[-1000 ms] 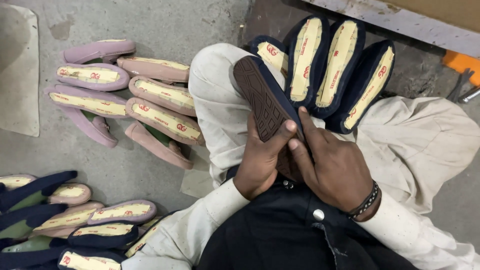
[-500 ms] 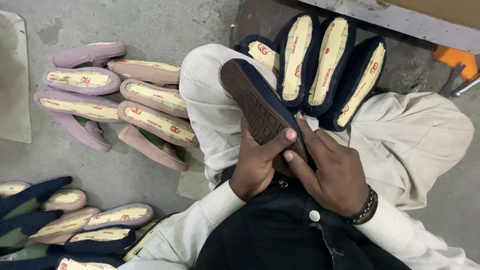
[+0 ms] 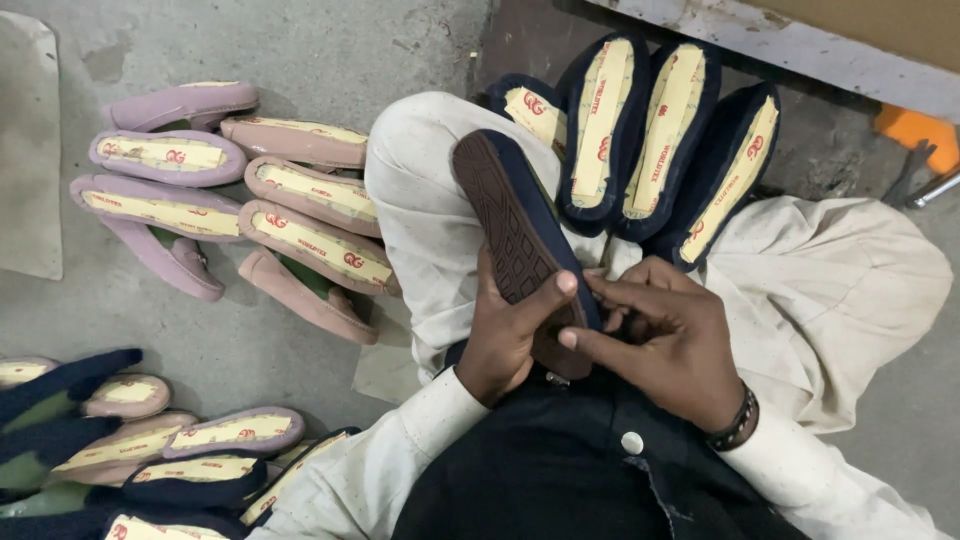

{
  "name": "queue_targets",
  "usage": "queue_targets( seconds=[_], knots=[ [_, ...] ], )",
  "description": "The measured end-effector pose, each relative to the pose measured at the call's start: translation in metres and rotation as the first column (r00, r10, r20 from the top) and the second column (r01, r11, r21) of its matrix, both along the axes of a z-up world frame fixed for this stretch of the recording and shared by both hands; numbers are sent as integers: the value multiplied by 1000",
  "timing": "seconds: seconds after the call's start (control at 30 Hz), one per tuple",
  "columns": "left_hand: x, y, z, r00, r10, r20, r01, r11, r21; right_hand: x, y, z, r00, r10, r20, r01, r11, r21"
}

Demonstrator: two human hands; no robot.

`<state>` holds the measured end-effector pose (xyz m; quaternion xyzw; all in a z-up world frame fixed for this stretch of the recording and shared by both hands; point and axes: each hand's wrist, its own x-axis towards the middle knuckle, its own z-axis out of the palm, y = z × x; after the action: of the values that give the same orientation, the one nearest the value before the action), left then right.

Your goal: The person sits on the floor and assembles slippers by pressing the sole onto the upper part. They repeatedly pick up a slipper upper and a sole, align them, and press the edges together to attach them.

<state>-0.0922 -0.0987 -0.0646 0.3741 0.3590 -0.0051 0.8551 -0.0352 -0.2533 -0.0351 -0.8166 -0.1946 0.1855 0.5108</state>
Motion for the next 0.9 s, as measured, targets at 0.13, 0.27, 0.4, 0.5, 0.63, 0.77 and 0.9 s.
queue_targets(
  seconds=[0.13,0.27,0.4,0.5,0.63,0.77,0.9],
  knots=[
    [-5,1,-25,1000,15,2,-15,997,-81,28,26,-14,993,-25,-111,30,999,39],
    [0,-2,-22,976,65,210,-71,997,25,63,65,-24,954,-24,-299,27,1000,4],
    [-10,6,-55,977,15,212,-32,996,80,98,97,-47,941,23,-337,7,996,87],
    [3,24,-21,986,-155,-66,161,982,97,118,117,-47,938,-25,-346,-19,992,-122],
    [3,27,-25,987,-144,-72,148,987,63,137,131,-58,938,15,-345,-59,992,-115],
    [5,26,-24,988,-120,-101,123,992,20,142,138,-49,932,5,-361,-74,982,-177],
    [6,31,-12,973,-156,-171,158,987,0,139,134,-46,951,-1,-311,-59,981,-185]
  ],
)
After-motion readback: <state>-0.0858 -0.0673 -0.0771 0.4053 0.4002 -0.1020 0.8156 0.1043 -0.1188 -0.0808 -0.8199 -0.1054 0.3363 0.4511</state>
